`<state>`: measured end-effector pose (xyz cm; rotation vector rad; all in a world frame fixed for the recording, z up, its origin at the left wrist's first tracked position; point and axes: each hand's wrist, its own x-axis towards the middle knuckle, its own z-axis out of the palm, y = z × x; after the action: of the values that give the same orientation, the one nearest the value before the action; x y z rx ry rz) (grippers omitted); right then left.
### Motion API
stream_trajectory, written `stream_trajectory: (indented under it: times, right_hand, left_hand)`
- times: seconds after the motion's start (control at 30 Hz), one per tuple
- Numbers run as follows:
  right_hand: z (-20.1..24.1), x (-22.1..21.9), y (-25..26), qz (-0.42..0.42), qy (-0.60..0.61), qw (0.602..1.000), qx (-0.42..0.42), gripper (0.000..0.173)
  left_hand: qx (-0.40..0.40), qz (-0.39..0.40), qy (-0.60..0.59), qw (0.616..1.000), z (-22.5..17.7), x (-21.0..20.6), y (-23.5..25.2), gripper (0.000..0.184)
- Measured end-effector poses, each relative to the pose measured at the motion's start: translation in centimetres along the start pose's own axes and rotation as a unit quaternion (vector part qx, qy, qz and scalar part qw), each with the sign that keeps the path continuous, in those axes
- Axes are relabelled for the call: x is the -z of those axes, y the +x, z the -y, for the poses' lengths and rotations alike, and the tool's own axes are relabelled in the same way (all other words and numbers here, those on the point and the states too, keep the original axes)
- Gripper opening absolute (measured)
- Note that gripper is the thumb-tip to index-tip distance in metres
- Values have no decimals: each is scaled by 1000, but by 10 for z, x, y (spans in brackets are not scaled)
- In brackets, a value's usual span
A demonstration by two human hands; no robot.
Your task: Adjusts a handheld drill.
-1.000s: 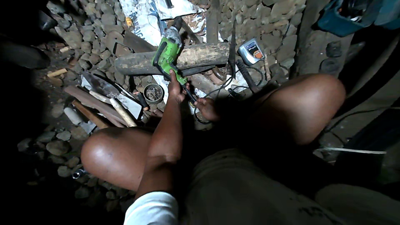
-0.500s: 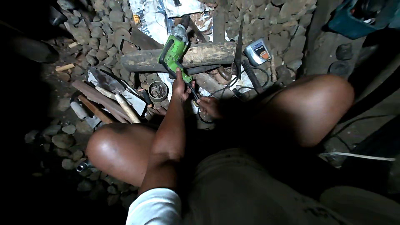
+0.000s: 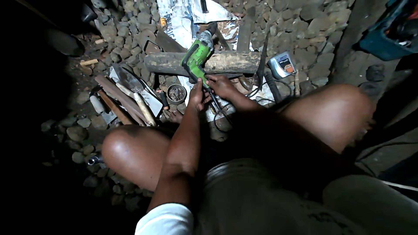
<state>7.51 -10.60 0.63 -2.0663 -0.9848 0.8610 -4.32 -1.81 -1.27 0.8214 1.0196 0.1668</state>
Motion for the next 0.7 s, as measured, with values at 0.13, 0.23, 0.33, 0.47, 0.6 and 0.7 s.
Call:
stream_trajectory:
  times: [0.13,0.23,0.33,0.47,0.6,0.7]
  right_hand:
    - [2,0,5,29,34,998,-35,37]
    - [-5,-2,6,30,41,997,-54,31]
    - [-10,-3,7,38,51,996,-62,29]
    - [-8,-2,7,43,74,995,-49,32]
    - [-4,3,7,56,84,993,-64,32]
    - [-8,1,10,65,116,989,-68,32]
  left_hand:
    - [22,-35,-70,997,21,-3,-20,66]
    - [21,-8,-86,996,36,-4,-26,49]
    - [6,4,-63,998,37,-3,-25,30]
    - [-2,9,-72,997,36,1,-27,29]
    - [-9,21,-73,997,37,0,-25,30]
    - [-14,15,-75,997,37,0,-25,30]
